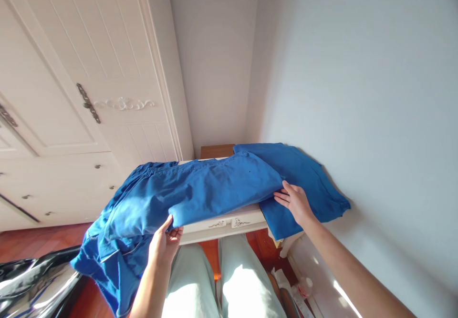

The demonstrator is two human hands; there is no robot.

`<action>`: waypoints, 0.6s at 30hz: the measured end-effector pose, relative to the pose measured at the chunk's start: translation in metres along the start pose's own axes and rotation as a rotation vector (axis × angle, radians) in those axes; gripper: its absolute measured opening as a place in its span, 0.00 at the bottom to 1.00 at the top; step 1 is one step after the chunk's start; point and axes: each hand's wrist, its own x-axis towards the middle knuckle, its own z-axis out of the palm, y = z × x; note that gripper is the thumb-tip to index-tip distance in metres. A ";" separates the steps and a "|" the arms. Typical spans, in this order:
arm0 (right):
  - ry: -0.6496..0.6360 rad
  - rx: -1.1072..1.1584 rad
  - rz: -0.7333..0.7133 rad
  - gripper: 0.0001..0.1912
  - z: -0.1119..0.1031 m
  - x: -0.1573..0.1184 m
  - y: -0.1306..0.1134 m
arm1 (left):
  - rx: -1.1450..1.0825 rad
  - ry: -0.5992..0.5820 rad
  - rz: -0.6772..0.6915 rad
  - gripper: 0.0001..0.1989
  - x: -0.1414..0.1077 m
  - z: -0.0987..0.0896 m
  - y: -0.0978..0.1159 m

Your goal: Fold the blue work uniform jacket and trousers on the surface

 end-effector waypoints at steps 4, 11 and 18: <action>-0.008 -0.289 -0.045 0.24 -0.011 0.016 -0.013 | 0.009 0.039 0.023 0.06 -0.006 0.001 -0.005; -0.213 -0.401 -0.071 0.14 -0.005 0.027 -0.036 | 0.077 -0.002 0.064 0.13 -0.007 0.011 0.001; -0.216 -0.496 0.006 0.15 -0.038 0.025 -0.034 | 0.127 0.173 0.082 0.13 0.008 -0.003 -0.009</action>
